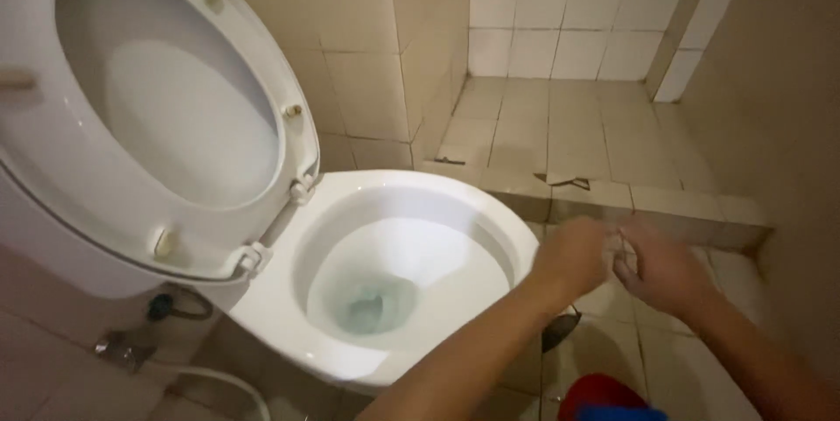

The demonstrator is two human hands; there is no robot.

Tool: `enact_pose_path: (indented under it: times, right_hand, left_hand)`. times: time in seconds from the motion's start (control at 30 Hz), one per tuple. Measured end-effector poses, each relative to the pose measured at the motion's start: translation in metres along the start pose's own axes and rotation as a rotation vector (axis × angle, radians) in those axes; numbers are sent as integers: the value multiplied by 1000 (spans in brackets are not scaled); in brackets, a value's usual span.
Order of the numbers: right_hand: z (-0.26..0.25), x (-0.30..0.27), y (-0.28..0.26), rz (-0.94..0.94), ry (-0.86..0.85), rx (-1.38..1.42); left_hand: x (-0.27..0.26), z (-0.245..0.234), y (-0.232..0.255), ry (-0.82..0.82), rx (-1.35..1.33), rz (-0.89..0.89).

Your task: Clean the toilet using a brush and a sponge.

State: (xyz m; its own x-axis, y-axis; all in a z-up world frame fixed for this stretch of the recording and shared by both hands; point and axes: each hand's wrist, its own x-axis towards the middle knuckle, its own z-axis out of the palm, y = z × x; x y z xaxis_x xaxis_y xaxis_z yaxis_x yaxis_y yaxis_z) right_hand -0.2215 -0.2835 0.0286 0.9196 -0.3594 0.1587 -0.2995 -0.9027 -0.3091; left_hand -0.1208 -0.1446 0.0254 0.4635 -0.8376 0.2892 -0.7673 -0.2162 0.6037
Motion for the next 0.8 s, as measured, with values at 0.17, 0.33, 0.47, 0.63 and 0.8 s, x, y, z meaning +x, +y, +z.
enact_pose_path:
  times: [0.17, 0.33, 0.47, 0.63, 0.8]
  right_hand:
    - [33, 31, 12, 21, 159, 94]
    - [15, 58, -55, 74, 371, 275]
    - [12, 76, -79, -191, 384, 429]
    - [-35, 75, -120, -198, 322, 509]
    - [-87, 45, -171, 5, 311, 632]
  left_hand:
    - [16, -21, -49, 244, -38, 18]
    - [27, -71, -61, 326, -126, -79]
    - [22, -91, -55, 306, -259, -287]
    - [-7, -135, -30, 436, -365, -299]
    - [-47, -187, 14, 486, -234, -332]
